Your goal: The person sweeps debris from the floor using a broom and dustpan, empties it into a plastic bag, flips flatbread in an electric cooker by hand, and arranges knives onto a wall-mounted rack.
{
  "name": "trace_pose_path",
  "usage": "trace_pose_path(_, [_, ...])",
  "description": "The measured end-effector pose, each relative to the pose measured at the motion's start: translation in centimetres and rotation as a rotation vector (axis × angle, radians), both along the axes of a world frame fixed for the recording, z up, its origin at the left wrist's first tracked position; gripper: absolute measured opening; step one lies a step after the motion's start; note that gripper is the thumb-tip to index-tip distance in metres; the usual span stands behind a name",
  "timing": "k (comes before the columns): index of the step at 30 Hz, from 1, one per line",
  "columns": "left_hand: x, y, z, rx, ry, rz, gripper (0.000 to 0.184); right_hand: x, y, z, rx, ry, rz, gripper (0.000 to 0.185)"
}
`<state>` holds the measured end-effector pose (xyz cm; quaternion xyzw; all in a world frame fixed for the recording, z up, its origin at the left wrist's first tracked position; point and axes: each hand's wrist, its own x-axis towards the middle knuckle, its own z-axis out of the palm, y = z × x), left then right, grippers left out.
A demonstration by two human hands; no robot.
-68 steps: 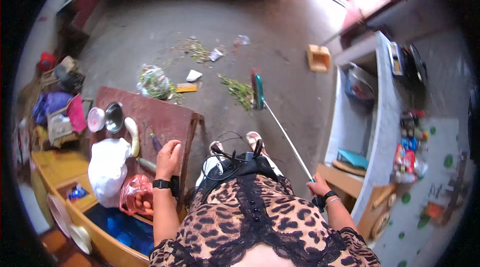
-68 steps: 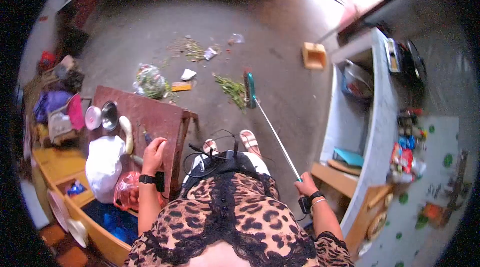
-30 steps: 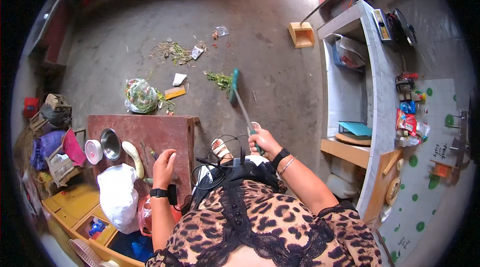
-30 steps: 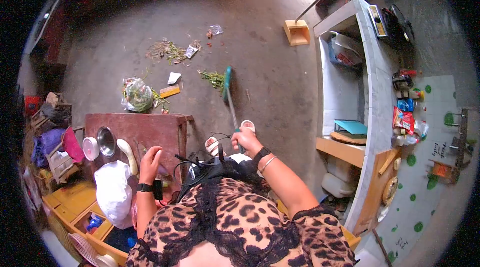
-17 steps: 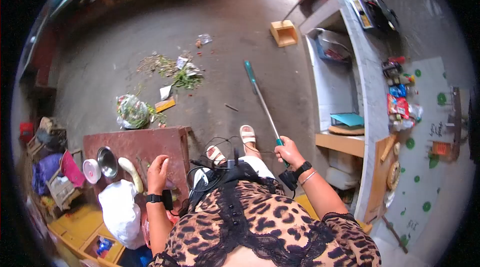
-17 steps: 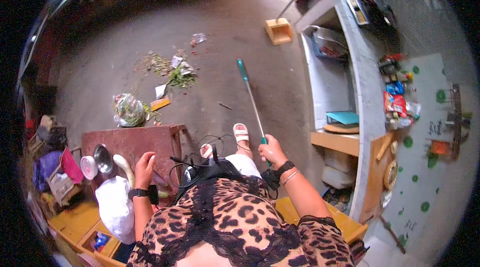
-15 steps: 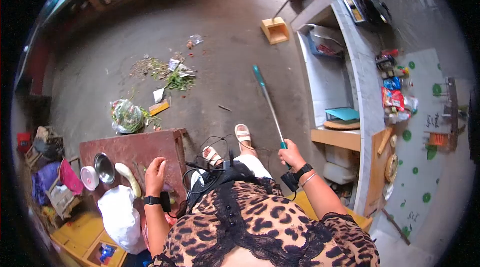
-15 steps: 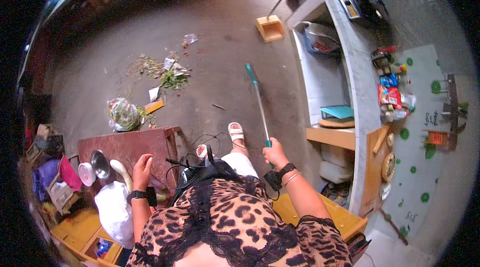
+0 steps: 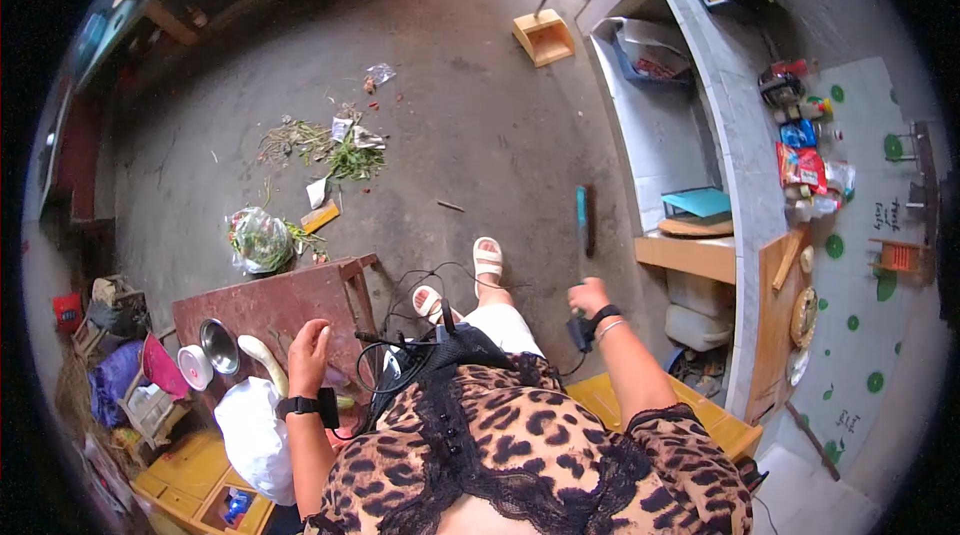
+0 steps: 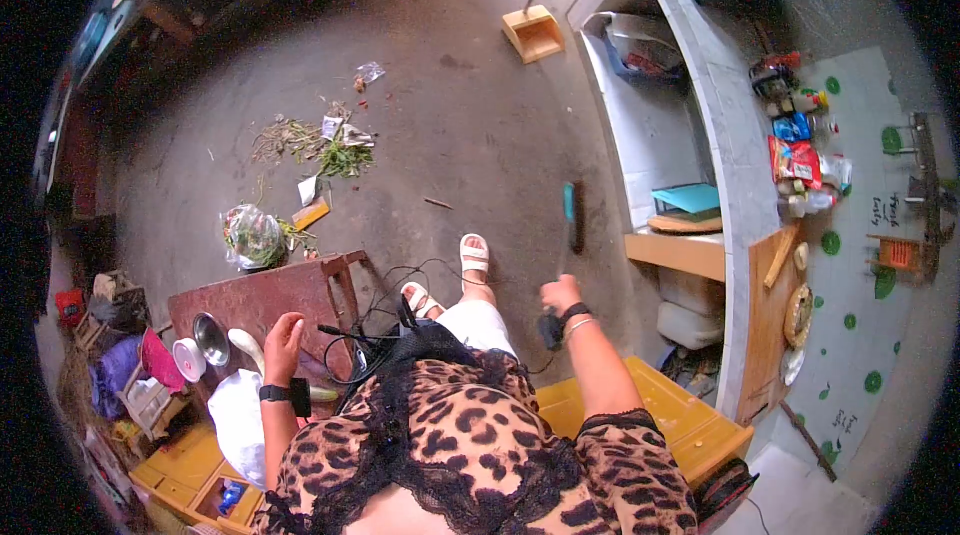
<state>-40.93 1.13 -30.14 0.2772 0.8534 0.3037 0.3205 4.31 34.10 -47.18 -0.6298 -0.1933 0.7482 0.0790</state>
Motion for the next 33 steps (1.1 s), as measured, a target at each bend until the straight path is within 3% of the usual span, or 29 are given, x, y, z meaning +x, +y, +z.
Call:
trace_pose_path(1, [0.2,0.1,-0.5,0.036,0.007,0.014,0.016,1.0,-1.7,-3.2,0.015,0.138,-0.007,0.010])
trace_pose_path(2, [0.5,0.3,-0.8,0.074,0.015,0.028,0.017,-2.6,-3.7,2.0,0.366,-0.350,0.432,0.034])
trace_pose_path(4, [0.9,1.3,-1.1,0.079,-0.014,0.004,0.017,-4.3,-4.8,9.8,0.317,-0.295,0.335,0.053])
trace_pose_path(6, [1.2,2.6,-1.4,0.079,-0.048,-0.016,0.017,-2.0,-4.6,13.6,0.228,-0.212,0.241,0.068])
trace_pose_path(10, [1.8,5.3,-1.4,0.074,-0.049,-0.101,0.017,1.8,-6.2,16.4,0.244,-0.266,0.251,0.063])
trace_pose_path(14, [2.0,7.3,-0.8,0.062,-0.031,-0.134,0.016,4.7,-7.6,14.6,0.261,-0.397,0.139,0.060])
trace_pose_path(19, [2.3,7.8,-0.7,0.028,-0.007,-0.162,0.016,9.0,-5.5,8.1,0.265,-0.595,-0.057,0.032])
trace_pose_path(20, [2.3,7.4,-1.0,0.026,0.022,-0.171,0.016,9.7,-4.4,6.9,0.252,-0.587,-0.082,0.017])
trace_pose_path(22, [2.4,7.2,-0.7,0.019,0.012,-0.156,0.016,9.1,-2.0,6.4,0.104,-0.405,-0.217,0.010])
trace_pose_path(23, [2.5,7.0,-0.6,0.014,-0.009,-0.151,0.017,8.0,-1.3,5.6,0.172,-0.535,-0.043,0.009])
trace_pose_path(26, [2.8,6.5,-1.0,-0.007,-0.012,-0.114,0.016,4.2,-1.5,4.4,0.210,-0.439,0.003,0.010])
trace_pose_path(29, [3.3,6.6,-0.9,0.003,-0.033,-0.086,0.016,0.6,-2.9,6.3,0.189,-0.356,0.242,0.049])
trace_pose_path(30, [3.5,6.8,-0.7,0.007,-0.031,-0.078,0.016,-0.7,-3.0,9.1,0.180,-0.342,0.215,0.062])
trace_pose_path(33, [4.1,7.5,-0.3,0.008,-0.037,-0.056,0.016,0.4,-0.7,13.6,0.146,-0.119,0.101,0.065])
